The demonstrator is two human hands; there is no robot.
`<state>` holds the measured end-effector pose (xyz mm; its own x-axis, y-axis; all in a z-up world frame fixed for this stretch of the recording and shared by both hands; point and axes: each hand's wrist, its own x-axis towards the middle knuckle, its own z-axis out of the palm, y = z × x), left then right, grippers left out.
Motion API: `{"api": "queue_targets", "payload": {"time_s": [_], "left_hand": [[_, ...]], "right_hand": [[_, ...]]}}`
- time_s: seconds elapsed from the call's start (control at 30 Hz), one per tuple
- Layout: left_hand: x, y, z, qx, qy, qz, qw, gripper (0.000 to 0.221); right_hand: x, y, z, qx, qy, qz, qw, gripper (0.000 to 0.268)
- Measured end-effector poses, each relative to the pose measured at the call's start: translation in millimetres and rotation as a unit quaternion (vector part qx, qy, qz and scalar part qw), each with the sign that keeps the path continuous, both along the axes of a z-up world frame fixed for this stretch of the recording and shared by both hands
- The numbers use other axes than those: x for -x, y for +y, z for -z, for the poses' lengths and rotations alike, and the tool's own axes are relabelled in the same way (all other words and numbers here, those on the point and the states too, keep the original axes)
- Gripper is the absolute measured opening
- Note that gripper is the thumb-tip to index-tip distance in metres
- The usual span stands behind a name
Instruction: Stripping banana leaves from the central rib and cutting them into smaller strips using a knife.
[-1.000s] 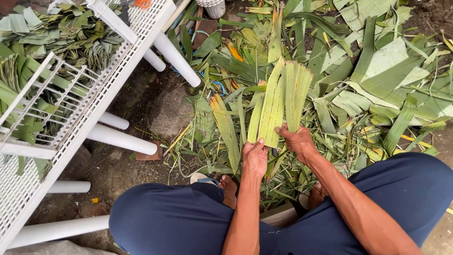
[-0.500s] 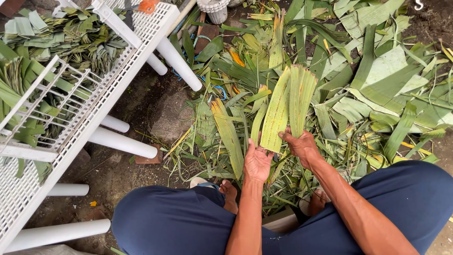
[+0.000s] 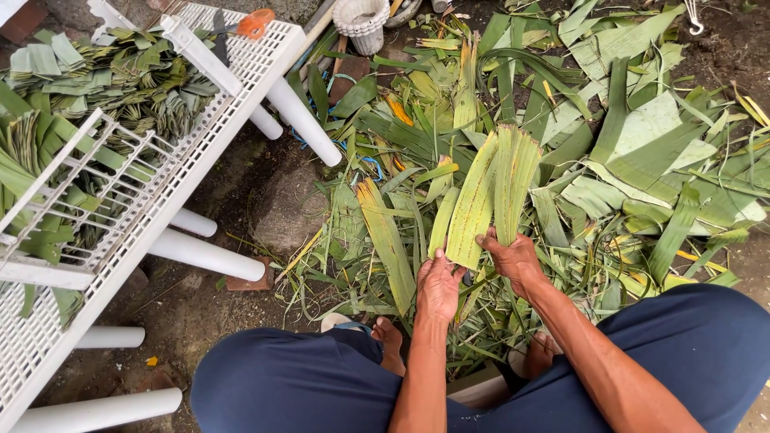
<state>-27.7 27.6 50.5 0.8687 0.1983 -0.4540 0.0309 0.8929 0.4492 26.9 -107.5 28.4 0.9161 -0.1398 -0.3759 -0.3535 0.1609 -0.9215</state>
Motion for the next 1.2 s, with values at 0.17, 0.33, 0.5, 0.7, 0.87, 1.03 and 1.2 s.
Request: {"api": "queue_targets", "payload": {"time_s": [0.17,0.33,0.5,0.7,0.87,1.03,1.2], "left_hand": [[-4.5,-1.3,27.8,-0.013,0.004,0.0,1.0,0.023],[-13.2,-0.3,103.8,-0.035,0.01,0.004,0.999,0.013],[-15.3,2.3,128.9,-0.041,0.0,0.001,0.999,0.01],[-13.7,2.4,86.3,0.047,0.003,0.03,0.998,0.022],[-16.2,3.9,103.3,0.217,0.033,-0.007,0.976,0.035],[-15.8,2.2,85.0,0.121,0.019,0.029,0.992,0.021],[-16.2,2.5,52.7,-0.065,0.001,0.023,0.998,0.026]], "right_hand": [[-0.5,-2.5,10.0,0.019,-0.009,0.009,1.0,0.016],[-2.8,-0.5,9.3,0.022,-0.025,0.006,0.999,0.019],[2.2,0.9,-1.2,0.025,-0.031,0.004,0.999,0.018],[5.5,2.4,-10.9,-0.025,-0.031,-0.013,0.999,0.026],[2.4,-0.1,-20.3,-0.049,-0.025,-0.012,0.998,0.028],[-0.8,-3.2,-9.6,0.001,-0.023,-0.012,1.0,0.025],[-2.1,-4.1,-3.7,0.086,-0.079,-0.043,0.992,0.017]]}}
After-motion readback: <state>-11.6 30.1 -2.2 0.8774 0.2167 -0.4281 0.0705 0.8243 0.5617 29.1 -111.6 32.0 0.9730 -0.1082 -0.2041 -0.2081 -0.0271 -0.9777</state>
